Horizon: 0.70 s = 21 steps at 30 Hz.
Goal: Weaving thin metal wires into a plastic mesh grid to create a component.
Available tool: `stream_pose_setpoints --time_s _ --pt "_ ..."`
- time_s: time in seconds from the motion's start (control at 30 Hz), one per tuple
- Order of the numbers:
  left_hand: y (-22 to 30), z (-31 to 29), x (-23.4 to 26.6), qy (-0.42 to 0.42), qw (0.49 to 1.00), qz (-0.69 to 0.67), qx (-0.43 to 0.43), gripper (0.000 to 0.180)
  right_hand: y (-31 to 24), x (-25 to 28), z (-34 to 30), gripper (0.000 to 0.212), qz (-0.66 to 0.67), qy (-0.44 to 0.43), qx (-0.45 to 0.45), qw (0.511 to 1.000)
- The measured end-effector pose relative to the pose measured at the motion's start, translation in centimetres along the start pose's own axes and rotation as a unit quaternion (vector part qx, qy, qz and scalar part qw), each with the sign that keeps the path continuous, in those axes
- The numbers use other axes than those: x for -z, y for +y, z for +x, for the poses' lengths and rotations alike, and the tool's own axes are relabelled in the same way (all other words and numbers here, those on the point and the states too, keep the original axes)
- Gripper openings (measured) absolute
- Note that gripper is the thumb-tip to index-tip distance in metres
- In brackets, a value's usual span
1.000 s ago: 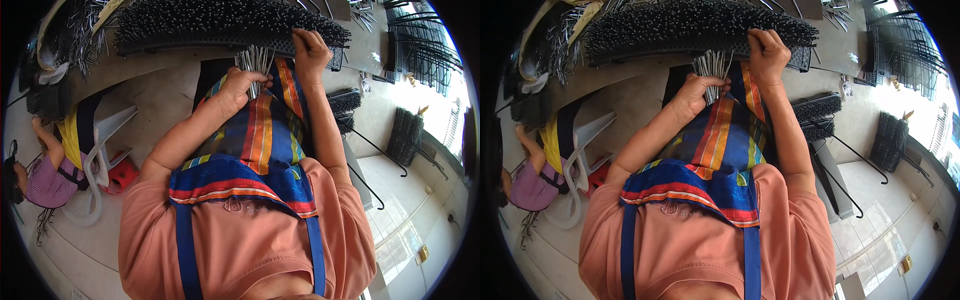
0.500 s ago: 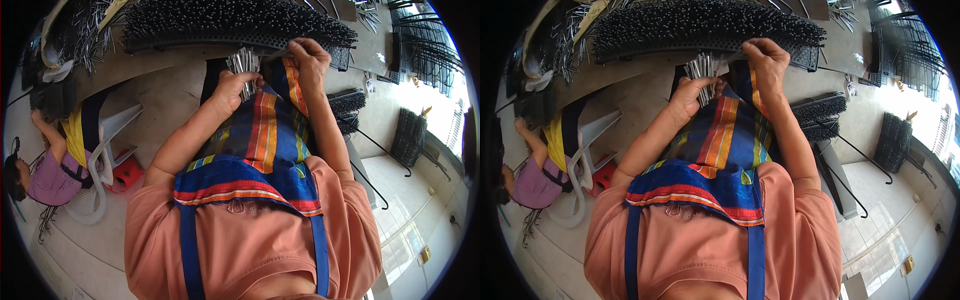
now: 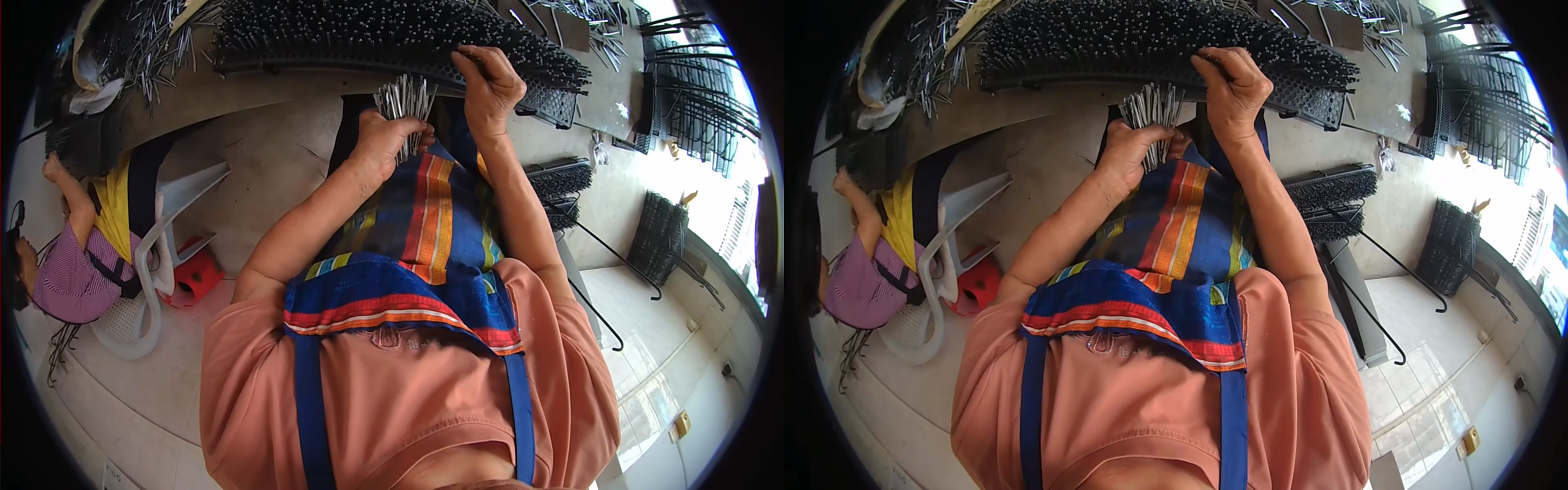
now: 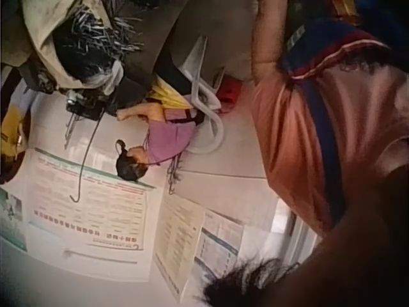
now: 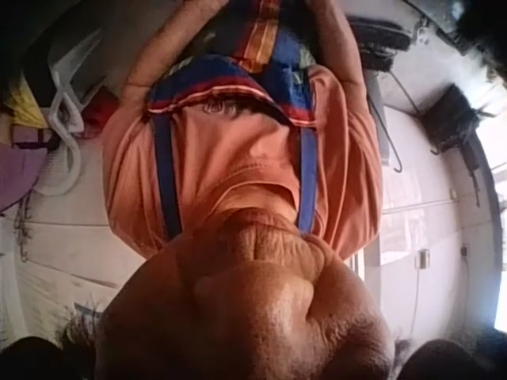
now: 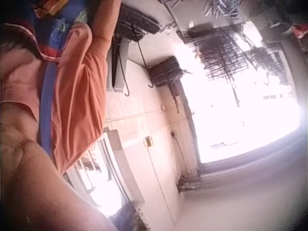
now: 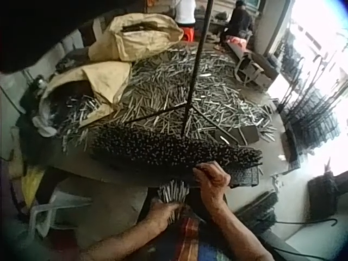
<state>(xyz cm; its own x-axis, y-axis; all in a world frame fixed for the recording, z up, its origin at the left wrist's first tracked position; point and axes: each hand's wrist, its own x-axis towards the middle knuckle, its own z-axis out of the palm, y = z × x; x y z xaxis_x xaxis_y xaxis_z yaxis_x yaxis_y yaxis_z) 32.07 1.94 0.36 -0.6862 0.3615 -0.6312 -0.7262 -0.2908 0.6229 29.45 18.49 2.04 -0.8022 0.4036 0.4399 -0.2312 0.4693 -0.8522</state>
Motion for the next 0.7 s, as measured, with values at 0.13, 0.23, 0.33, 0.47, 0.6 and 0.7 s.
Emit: stream_pose_setpoints --time_s 0.13,0.23,0.33,0.47,0.6,0.7 --pt "0.06 0.31 0.14 -0.002 0.999 0.022 0.026 0.003 -0.19 -0.33 0.42 0.012 -0.03 -0.012 0.02 0.999" --pt "-0.04 0.16 0.18 -0.008 1.0 0.02 0.013 0.002 0.01 -0.57 0.32 0.013 -0.085 -0.038 0.022 0.995" --pt "0.28 -0.05 -0.02 0.0 1.0 0.027 0.009 0.003 -0.53 -0.51 0.15 0.013 -0.114 -0.029 0.012 0.993" --pt "0.38 0.08 0.13 0.022 1.0 0.011 0.006 0.004 -0.65 -0.43 0.56 0.011 -0.096 -0.019 0.045 0.994" --pt "0.46 0.29 0.3 -0.017 0.999 -0.027 0.017 0.007 -0.07 -0.34 0.94 0.014 -0.167 -0.095 0.083 0.978" --pt "0.73 0.36 0.52 -0.041 0.998 -0.031 0.027 0.011 -0.25 0.06 0.26 0.022 -0.221 -0.133 0.109 0.96"
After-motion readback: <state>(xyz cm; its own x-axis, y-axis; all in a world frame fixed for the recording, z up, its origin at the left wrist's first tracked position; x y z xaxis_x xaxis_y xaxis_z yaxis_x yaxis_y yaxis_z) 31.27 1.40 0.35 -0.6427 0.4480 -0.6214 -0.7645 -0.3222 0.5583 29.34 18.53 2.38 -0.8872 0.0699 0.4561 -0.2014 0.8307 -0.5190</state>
